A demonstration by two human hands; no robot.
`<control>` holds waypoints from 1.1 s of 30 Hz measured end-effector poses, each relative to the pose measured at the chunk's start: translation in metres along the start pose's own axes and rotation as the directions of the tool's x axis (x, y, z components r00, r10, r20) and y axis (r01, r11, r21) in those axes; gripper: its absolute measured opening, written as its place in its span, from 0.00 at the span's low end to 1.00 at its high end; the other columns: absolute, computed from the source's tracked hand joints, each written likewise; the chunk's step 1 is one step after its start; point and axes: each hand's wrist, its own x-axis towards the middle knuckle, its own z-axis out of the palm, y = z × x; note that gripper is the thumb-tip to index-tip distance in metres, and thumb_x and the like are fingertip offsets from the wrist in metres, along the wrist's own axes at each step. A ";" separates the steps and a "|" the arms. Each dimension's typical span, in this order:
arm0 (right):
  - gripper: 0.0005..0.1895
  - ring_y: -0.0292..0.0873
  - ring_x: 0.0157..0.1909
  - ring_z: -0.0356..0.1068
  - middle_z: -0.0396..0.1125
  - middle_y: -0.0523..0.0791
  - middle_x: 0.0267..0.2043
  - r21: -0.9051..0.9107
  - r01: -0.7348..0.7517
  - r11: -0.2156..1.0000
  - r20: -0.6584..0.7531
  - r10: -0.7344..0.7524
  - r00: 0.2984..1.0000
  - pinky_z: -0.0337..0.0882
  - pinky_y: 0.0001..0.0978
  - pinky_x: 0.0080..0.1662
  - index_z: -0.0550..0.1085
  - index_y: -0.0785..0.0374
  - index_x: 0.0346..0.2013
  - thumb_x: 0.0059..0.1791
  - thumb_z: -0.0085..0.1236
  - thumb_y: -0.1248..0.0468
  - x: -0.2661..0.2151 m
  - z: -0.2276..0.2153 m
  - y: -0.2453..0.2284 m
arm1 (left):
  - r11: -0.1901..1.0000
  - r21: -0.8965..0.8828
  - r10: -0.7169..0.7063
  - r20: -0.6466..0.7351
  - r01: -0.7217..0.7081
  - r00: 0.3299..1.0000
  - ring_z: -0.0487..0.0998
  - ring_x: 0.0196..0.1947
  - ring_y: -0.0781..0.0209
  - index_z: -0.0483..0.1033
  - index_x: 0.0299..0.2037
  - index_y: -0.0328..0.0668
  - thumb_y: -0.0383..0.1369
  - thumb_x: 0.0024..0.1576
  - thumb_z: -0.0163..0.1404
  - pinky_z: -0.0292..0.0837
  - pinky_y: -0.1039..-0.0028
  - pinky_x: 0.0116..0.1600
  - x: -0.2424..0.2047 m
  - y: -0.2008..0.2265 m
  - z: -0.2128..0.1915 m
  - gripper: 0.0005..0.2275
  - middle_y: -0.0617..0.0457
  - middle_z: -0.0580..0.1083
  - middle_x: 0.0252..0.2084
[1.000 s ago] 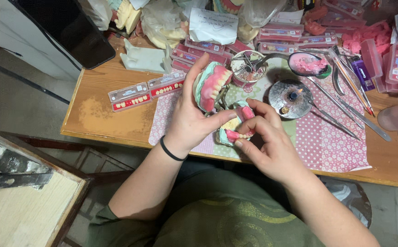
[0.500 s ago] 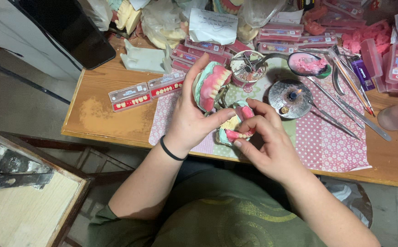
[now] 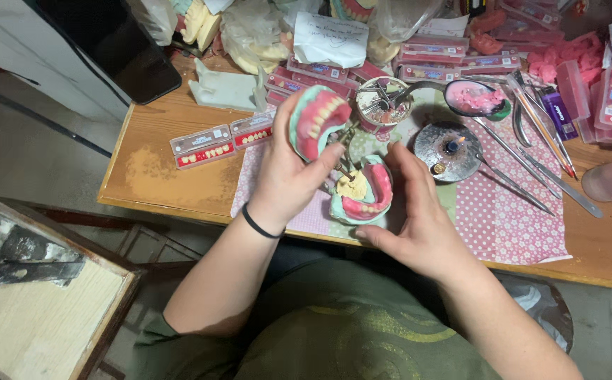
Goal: The person applies pink material to a dental mold using a small metal tool, repeatedly dipping the tool into a container. They also handle a small pink object and place it into the mold.
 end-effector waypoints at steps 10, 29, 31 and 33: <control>0.69 0.45 0.65 0.69 0.64 0.52 0.67 0.264 -0.052 0.963 -0.034 0.063 0.997 0.65 0.36 0.68 0.42 0.60 0.79 0.34 0.75 0.51 0.005 0.011 -0.011 | 0.990 -0.023 -0.133 0.168 0.139 0.977 0.78 0.59 0.54 0.56 0.68 0.46 0.46 0.53 0.59 0.75 0.64 0.61 0.027 -0.010 -0.012 0.35 0.50 0.74 0.61; 0.69 0.46 0.59 0.65 0.60 0.52 0.63 0.073 -0.025 0.997 -0.175 0.038 0.984 0.69 0.35 0.59 0.51 0.67 0.75 0.30 0.80 0.47 0.005 0.032 -0.013 | 0.998 -0.053 -0.019 0.229 0.032 0.973 0.77 0.57 0.62 0.58 0.68 0.45 0.39 0.54 0.62 0.69 0.72 0.65 0.031 -0.031 -0.007 0.34 0.52 0.76 0.59; 0.69 0.46 0.60 0.65 0.60 0.52 0.64 0.077 -0.022 0.997 -0.173 0.035 0.984 0.69 0.35 0.59 0.51 0.67 0.75 0.30 0.80 0.47 0.005 0.030 -0.015 | 0.999 -0.024 -0.024 0.226 0.030 0.974 0.77 0.58 0.62 0.57 0.68 0.45 0.39 0.54 0.62 0.68 0.72 0.65 0.030 -0.027 -0.009 0.34 0.52 0.77 0.59; 0.66 0.43 0.60 0.63 0.60 0.51 0.60 0.219 0.026 0.975 -0.158 0.009 0.987 0.67 0.35 0.62 0.48 0.67 0.76 0.34 0.78 0.52 0.006 0.027 -0.017 | 0.998 0.060 -0.048 0.240 0.035 0.970 0.79 0.58 0.60 0.56 0.69 0.46 0.41 0.53 0.61 0.70 0.71 0.63 0.029 -0.020 -0.013 0.36 0.50 0.77 0.61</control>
